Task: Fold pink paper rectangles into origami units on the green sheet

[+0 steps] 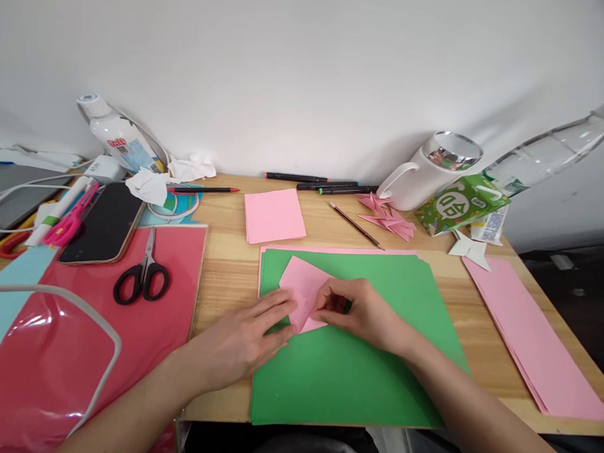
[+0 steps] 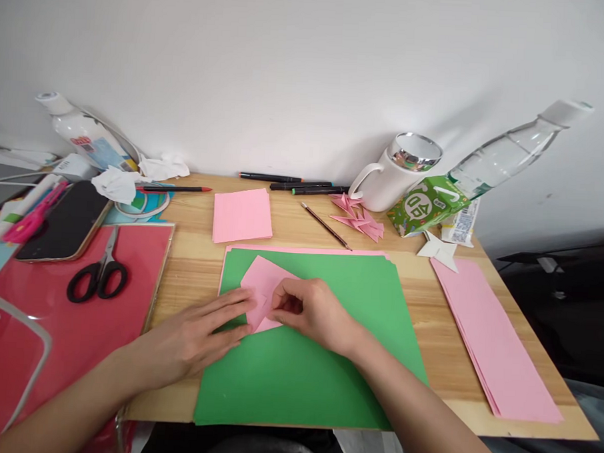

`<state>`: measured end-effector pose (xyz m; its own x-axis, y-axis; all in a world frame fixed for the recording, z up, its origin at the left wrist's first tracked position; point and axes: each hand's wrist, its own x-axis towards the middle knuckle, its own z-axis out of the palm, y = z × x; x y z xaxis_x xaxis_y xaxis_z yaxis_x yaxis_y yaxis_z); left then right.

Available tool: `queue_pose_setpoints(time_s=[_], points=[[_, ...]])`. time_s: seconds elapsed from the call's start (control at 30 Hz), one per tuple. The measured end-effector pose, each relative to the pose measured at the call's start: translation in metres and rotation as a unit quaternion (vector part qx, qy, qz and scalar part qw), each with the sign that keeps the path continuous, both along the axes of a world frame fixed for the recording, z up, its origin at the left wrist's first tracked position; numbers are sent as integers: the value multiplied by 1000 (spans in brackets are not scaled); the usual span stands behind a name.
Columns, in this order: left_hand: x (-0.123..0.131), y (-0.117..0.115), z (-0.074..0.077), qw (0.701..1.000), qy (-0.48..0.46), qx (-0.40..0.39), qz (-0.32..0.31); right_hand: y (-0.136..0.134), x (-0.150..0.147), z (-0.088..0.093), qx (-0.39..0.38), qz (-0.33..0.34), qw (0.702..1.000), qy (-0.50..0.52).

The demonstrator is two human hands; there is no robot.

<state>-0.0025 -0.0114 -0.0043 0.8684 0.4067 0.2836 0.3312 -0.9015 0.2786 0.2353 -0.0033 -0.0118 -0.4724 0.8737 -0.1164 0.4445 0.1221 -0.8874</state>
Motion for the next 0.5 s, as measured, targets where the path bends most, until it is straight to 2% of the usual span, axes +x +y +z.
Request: queue_pose_setpoints(time_s=[0.27, 0.5], points=[[2, 0, 3, 1000, -12, 5, -15, -2, -5, -5, 84, -25, 996, -19], [5, 0, 4, 1000, 17, 11, -3, -2, -6, -6, 49, -47, 998, -7]])
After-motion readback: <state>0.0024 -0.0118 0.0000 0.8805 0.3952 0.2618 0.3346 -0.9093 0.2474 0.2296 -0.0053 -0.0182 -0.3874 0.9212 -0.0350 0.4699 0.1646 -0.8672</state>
